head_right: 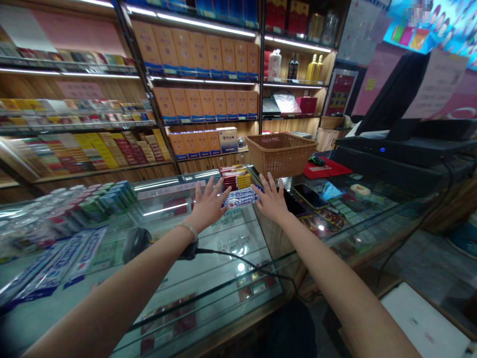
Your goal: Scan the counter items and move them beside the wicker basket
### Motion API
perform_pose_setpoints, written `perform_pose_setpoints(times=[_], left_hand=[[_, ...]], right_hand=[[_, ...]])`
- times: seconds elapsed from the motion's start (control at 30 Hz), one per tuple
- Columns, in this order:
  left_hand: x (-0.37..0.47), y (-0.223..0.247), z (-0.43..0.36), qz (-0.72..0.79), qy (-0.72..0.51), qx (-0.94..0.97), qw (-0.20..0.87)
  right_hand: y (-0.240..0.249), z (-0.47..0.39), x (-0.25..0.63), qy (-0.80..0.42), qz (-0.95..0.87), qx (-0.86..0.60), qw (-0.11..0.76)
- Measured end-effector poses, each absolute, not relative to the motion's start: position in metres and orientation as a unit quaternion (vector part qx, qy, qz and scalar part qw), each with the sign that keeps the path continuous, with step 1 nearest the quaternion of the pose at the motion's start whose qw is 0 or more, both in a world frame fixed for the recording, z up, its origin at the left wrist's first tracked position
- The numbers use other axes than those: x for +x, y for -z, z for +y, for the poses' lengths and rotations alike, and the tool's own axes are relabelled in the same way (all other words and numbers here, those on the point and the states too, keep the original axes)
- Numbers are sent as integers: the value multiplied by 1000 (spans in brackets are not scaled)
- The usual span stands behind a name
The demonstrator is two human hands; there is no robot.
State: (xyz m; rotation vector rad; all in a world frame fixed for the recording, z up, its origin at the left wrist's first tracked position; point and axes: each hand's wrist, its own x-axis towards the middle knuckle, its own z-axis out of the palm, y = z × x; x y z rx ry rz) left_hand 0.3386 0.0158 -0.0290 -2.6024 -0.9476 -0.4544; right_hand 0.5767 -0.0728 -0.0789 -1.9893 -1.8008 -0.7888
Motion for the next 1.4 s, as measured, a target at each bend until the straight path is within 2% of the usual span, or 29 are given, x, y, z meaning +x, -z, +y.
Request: perform_pose_setpoints(times=[0.37,0.6,1.13,1.4], left_hand=[[333,31,18,-354,135,-914,146],[311,-1,15,-369,164,-901,158],[186,-43,8,-444,246,-834,214],[116,-44,2,-497,259,-792,243]], right_hand=[[86,-69,580,296,-649,-680,167],[73,-61,571,334,-651,-655,190],[27,-38,458,316,-660,-633,251],[16,-30,386,280,-690,-609,273]])
